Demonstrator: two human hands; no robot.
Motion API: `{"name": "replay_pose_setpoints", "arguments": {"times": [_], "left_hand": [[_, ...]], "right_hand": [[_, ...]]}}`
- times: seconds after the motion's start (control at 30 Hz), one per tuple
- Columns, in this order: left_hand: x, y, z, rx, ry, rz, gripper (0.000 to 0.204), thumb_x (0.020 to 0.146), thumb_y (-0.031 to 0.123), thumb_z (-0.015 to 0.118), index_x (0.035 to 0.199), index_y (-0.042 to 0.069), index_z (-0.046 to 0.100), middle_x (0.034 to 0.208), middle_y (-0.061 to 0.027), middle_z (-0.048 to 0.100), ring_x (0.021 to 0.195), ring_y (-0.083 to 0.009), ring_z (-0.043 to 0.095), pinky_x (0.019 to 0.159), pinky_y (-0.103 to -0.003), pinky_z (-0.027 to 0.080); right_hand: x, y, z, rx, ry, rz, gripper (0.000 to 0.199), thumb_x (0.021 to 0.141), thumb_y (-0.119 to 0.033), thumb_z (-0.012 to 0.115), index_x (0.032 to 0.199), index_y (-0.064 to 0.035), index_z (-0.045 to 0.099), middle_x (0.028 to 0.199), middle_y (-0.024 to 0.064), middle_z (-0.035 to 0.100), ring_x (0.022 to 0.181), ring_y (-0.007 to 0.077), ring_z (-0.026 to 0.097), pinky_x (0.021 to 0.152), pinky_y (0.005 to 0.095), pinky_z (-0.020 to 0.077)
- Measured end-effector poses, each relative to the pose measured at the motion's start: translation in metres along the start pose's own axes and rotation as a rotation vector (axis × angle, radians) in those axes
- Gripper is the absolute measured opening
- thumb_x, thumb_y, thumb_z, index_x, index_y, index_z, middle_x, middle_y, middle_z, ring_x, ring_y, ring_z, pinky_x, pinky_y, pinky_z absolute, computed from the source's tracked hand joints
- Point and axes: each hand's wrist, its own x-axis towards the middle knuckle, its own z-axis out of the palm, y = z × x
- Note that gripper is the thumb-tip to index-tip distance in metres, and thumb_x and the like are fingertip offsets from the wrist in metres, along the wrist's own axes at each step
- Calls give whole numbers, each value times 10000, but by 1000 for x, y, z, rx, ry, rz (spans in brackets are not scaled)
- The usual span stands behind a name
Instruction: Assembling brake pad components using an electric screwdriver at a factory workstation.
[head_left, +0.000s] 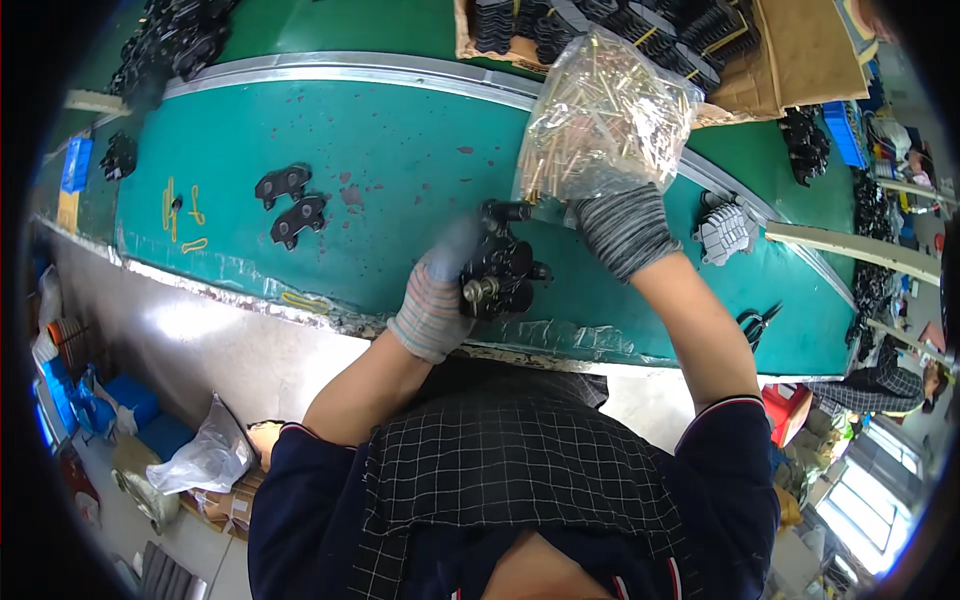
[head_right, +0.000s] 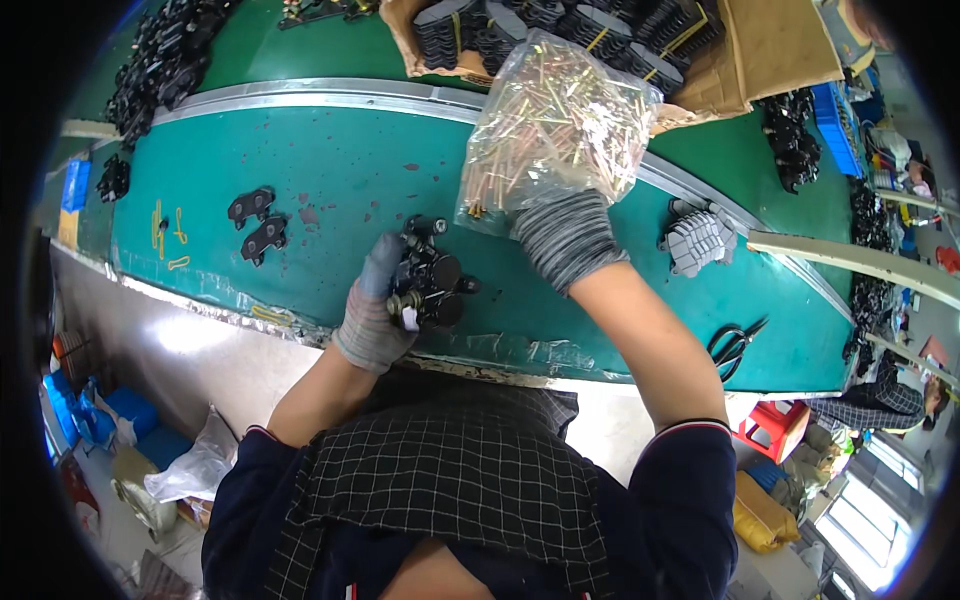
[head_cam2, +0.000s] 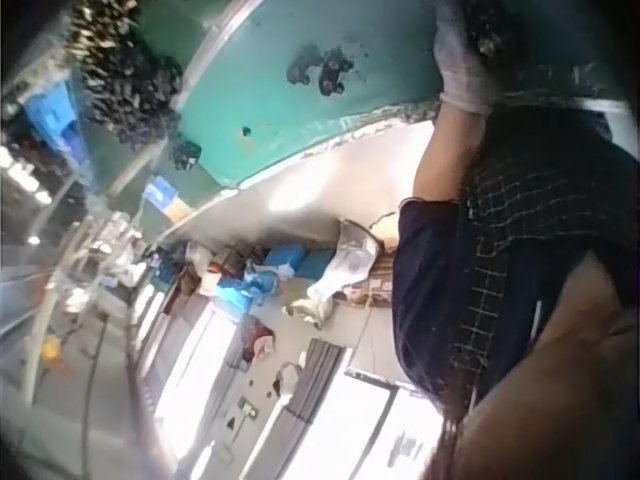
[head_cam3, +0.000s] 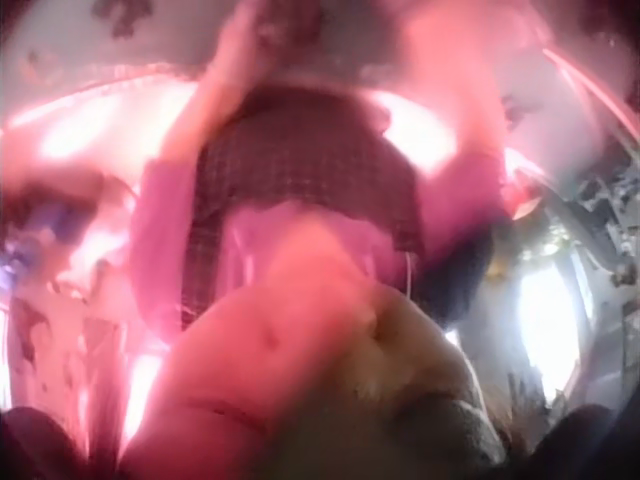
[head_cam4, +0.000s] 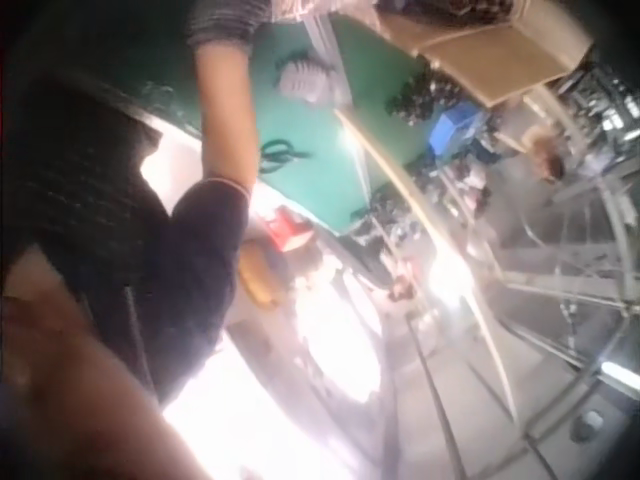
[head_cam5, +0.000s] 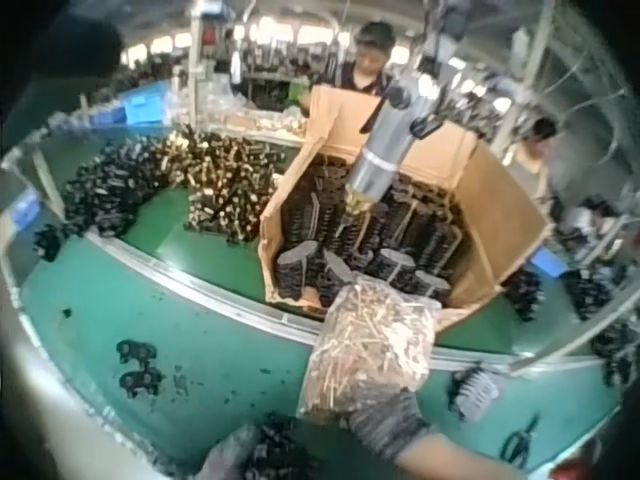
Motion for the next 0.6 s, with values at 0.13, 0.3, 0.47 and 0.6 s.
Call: {"name": "replay_pose_setpoints", "arguments": {"times": [0.13,0.3,0.47,0.6], "left_hand": [[-1,-3,3,-120,53,-47,725,779,637,623,1233,83,507,1047,-91,623,863,-220,664,650,-372,578],[-3,-7,22,-25,5,-47,723,772,633,635,1234,88,523,1079,-96,622,889,-213,656,709,-366,572],[-4,-17,26,-76,11,-74,690,791,603,642,1217,70,539,1036,-84,642,874,-182,666,708,-329,581],[-9,-23,25,-47,31,-1,651,798,576,653,1199,74,551,1042,-84,641,886,-190,666,720,-339,583]], "right_hand": [[-33,-14,-25,890,373,87,240,753,-26,699,984,-40,637,927,144,657,765,231,645,724,305,517],[-59,-51,-41,1418,529,310,220,744,-24,722,942,-36,626,877,117,654,754,231,641,719,296,515],[-66,-51,-44,1210,585,114,221,747,-41,727,948,-59,637,886,125,659,772,230,647,699,308,516],[-69,-50,-48,1061,559,-49,217,752,-39,722,952,-68,642,873,120,656,765,237,646,688,312,517]]}}
